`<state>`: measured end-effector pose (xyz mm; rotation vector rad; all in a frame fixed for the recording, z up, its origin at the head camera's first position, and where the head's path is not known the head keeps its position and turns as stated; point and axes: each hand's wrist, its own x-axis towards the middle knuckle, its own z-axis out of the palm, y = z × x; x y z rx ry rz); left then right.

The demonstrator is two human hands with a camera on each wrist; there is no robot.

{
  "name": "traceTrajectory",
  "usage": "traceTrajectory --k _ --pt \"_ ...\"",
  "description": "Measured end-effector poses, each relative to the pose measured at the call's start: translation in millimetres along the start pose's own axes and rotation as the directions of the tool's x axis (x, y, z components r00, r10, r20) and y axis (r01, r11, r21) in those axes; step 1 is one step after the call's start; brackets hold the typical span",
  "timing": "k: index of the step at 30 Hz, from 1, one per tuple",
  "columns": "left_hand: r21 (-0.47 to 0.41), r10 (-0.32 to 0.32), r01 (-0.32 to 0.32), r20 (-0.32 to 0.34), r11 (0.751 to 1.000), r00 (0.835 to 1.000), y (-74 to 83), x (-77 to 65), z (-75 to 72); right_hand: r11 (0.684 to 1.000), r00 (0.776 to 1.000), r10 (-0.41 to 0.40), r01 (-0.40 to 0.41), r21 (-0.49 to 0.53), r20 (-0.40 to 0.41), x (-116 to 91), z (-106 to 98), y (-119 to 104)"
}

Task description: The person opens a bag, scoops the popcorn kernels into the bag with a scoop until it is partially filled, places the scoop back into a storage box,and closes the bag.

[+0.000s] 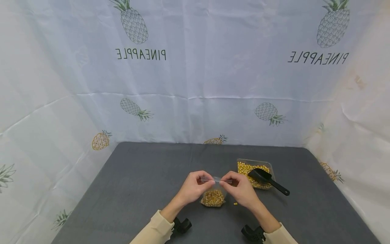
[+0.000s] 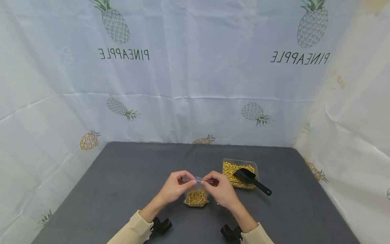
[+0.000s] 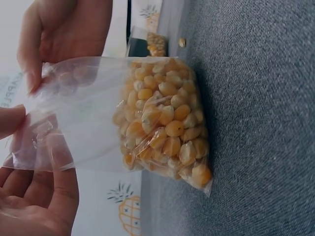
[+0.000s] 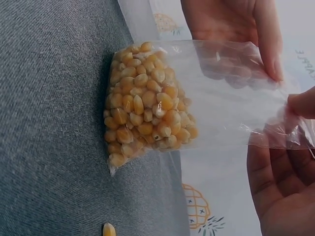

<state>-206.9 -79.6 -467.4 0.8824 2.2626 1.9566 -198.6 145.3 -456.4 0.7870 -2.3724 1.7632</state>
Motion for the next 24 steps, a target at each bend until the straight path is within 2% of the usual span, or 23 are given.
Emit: traceTrajectory --k 10,19,24 --pt "-0.018 0.022 -0.022 -0.001 1.0 1.0 -0.9 -0.9 -0.1 1.0 0.999 0.027 -0.027 -0.005 0.017 -0.2 2.6 -3.2" --pt "-0.041 -0.019 0.02 0.021 0.999 1.0 -0.4 -1.3 2.3 1.0 1.0 -0.02 0.02 -0.005 0.023 -1.7 4.9 -3.4" --pt "-0.028 -0.006 0.006 0.007 1.0 1.0 0.5 -2.2 3.3 1.0 0.999 0.012 -0.012 -0.017 0.032 -1.6 2.6 -3.2"
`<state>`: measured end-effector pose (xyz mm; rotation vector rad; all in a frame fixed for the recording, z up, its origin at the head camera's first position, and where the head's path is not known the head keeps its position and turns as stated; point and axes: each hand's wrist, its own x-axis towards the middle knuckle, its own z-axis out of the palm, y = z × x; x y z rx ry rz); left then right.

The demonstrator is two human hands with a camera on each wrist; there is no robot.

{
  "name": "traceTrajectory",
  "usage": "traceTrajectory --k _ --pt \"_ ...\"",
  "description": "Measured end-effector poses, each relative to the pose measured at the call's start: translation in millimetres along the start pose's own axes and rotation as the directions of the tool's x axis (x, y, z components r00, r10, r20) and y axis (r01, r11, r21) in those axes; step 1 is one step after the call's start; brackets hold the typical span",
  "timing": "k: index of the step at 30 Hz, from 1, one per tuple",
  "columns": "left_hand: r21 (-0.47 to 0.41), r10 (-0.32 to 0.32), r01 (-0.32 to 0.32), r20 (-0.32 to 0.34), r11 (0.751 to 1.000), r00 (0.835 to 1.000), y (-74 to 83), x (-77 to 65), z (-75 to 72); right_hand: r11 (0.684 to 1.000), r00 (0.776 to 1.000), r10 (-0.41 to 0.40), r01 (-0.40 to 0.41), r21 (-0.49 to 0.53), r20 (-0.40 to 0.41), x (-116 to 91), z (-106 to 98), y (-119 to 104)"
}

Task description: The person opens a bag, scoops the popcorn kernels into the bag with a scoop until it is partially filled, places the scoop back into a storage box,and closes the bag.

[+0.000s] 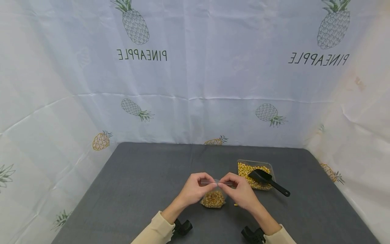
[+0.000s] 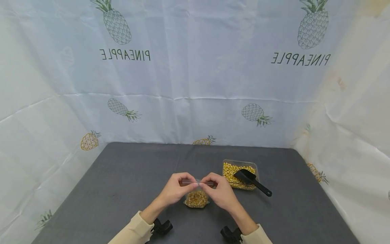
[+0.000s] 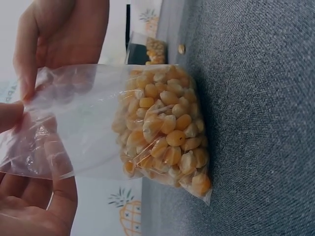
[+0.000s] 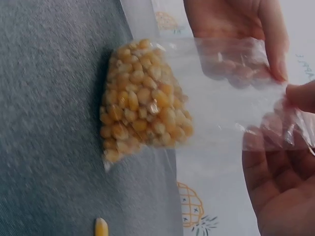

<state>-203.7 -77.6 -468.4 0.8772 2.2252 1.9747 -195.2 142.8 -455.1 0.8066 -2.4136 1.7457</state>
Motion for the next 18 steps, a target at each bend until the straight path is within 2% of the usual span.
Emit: traceTrajectory --k 3,9,18 --pt "0.023 0.012 -0.011 -0.015 1.0 1.0 0.2 -0.3 -0.4 1.0 1.0 0.011 -0.011 -0.012 0.0 1 -5 1" --pt "0.041 0.008 -0.006 -0.031 0.999 0.999 0.0 -0.6 -0.5 0.999 0.999 -0.024 0.025 -0.039 0.023 2 -15 1" --pt "0.05 0.006 -0.004 -0.043 0.999 0.999 2.5 0.0 0.7 0.998 0.998 0.003 0.001 -0.064 0.067 2 -24 1"
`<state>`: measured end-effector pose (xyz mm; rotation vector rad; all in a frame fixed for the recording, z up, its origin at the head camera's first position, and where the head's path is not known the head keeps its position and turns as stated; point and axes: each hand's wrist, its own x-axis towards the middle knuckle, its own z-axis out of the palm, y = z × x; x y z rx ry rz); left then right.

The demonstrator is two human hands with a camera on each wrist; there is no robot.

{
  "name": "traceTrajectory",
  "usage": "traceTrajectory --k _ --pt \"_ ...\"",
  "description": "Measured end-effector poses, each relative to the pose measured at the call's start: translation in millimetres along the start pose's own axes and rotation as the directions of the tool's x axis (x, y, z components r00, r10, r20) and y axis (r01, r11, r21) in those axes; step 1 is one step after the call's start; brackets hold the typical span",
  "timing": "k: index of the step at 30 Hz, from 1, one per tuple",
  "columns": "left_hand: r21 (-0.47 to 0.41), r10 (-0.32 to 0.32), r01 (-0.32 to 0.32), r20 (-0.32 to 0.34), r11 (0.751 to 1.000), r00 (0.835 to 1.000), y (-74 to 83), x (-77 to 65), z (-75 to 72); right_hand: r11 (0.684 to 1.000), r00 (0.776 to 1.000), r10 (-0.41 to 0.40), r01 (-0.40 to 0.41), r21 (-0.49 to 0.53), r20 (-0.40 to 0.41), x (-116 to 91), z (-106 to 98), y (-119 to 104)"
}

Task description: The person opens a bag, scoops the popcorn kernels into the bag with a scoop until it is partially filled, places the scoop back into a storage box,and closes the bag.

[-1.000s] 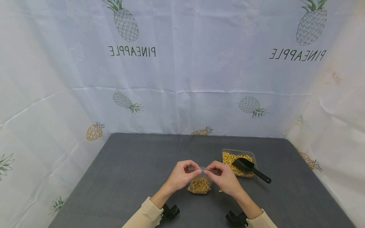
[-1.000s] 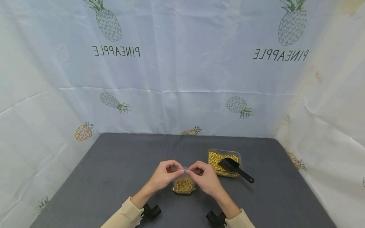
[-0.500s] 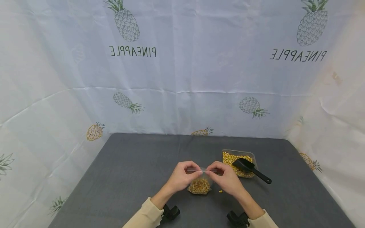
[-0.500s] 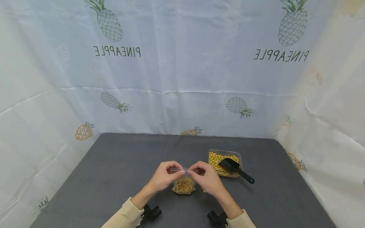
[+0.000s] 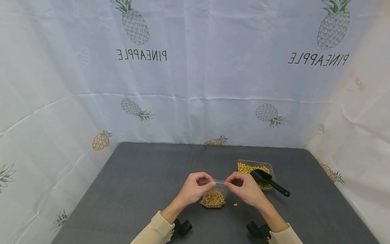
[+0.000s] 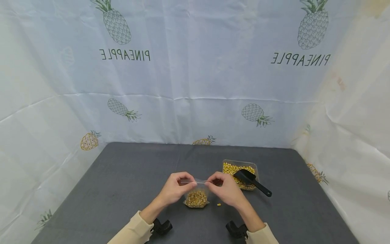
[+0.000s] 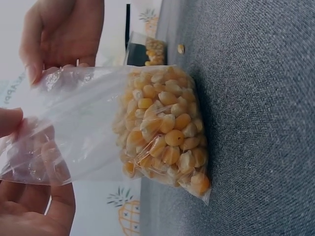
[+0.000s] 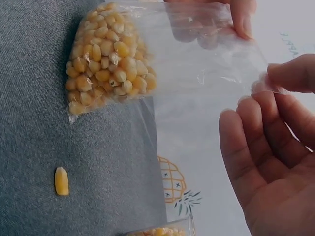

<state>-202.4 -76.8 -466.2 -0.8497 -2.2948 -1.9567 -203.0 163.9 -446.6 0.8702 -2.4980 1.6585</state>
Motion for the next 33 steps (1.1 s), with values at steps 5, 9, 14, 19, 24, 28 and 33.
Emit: traceTrajectory --k 5,9,14,19,24,28,33 --pt "-0.003 0.0 0.0 0.009 1.0 1.0 -0.9 -0.6 -0.1 1.0 1.0 -0.004 0.004 -0.01 0.007 -0.8 -1.2 0.2" --pt "-0.025 0.007 -0.006 0.039 1.0 0.999 -0.5 -1.5 1.7 1.0 1.0 -0.014 0.014 -0.01 0.0 -1.3 -1.0 0.1" --pt "-0.043 -0.009 0.011 0.042 0.999 0.999 0.7 -2.0 5.5 0.999 0.999 -0.051 0.051 0.006 0.013 -1.0 2.1 -0.1" --pt "-0.031 0.011 -0.01 0.03 0.999 0.999 -0.6 -1.6 4.8 0.998 0.998 -0.063 0.063 -0.008 0.021 0.0 4.1 -1.2" --pt "-0.009 0.015 -0.014 0.022 1.0 1.0 -2.2 -1.0 3.7 0.999 0.998 -0.051 0.051 -0.008 0.021 -0.2 2.3 -3.2" --pt "0.023 0.012 -0.012 0.009 1.0 1.0 -3.8 -0.3 2.3 1.0 0.999 -0.029 0.029 -0.008 0.02 -0.6 0.2 -5.8" --pt "0.037 0.008 -0.008 0.004 0.999 1.0 0.0 0.8 -0.6 1.0 1.0 0.003 -0.003 -0.008 0.015 -0.9 -2.0 -5.3"
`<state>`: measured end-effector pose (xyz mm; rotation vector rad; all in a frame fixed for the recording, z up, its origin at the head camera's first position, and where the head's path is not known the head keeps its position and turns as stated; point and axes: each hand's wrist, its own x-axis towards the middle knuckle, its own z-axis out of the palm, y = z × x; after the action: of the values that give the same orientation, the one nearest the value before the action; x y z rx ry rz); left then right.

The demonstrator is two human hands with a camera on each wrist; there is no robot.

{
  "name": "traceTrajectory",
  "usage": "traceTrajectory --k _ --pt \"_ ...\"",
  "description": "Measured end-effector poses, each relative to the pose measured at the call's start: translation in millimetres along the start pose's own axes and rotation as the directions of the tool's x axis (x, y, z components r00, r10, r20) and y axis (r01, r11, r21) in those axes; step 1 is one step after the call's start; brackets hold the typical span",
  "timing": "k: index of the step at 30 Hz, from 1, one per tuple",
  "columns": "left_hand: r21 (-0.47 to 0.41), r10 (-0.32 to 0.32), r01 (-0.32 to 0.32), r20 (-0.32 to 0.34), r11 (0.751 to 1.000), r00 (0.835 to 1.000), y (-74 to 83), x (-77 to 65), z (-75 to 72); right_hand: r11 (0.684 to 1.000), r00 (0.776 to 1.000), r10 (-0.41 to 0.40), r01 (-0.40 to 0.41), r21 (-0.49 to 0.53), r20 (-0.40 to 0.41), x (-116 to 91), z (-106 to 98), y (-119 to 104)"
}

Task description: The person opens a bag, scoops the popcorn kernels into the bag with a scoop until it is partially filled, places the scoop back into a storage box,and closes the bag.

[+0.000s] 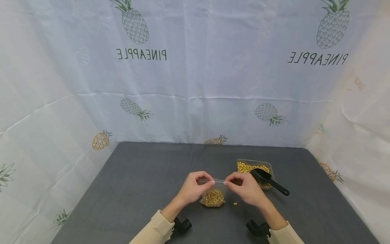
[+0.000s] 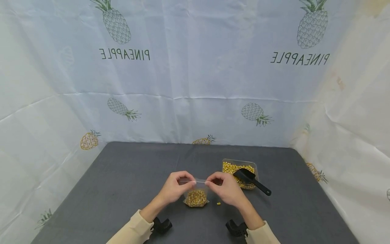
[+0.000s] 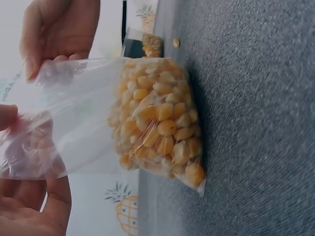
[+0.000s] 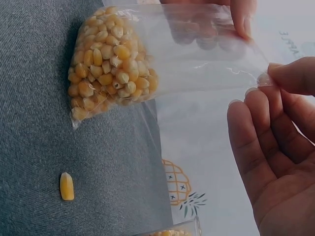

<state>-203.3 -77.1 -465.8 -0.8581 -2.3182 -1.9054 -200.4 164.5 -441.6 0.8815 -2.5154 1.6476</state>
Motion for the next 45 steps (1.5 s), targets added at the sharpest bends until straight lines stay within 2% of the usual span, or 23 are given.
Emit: traceTrajectory --k 6,10,13,21,25,31,36,45 --pt "-0.019 -0.027 0.028 0.009 0.999 1.0 26.5 -2.4 -5.9 1.0 1.0 0.025 -0.025 -0.009 0.002 1 -2 6" --pt "-0.024 -0.021 0.021 0.015 0.999 1.0 30.0 -3.5 -9.7 0.999 1.0 0.03 -0.03 -0.017 -0.006 1 -3 8" --pt "-0.003 -0.033 0.033 0.019 0.999 0.999 26.6 -2.6 -13.4 1.0 1.0 0.027 -0.027 -0.005 0.0 1 -3 9" --pt "0.036 -0.013 0.012 0.03 0.999 0.999 -3.3 1.4 -23.6 0.999 1.0 0.03 -0.03 0.029 0.003 0 -5 7" --pt "0.009 -0.022 0.022 0.052 1.0 0.998 -7.2 1.9 -28.3 0.999 0.999 0.034 -0.034 0.042 0.002 0 -6 8" --pt "-0.082 -0.006 0.014 0.097 0.997 0.995 -9.6 2.2 -35.9 0.998 0.999 0.055 -0.055 0.045 -0.002 0 -6 10" --pt "-0.141 -0.015 0.032 0.12 0.989 0.993 -9.9 3.7 -40.1 0.997 0.998 0.055 -0.054 0.06 -0.014 2 -6 12" --pt "-0.155 -0.062 0.083 0.135 0.984 0.989 -8.6 2.9 -41.3 0.996 0.998 0.069 -0.069 0.065 -0.003 1 -7 14"
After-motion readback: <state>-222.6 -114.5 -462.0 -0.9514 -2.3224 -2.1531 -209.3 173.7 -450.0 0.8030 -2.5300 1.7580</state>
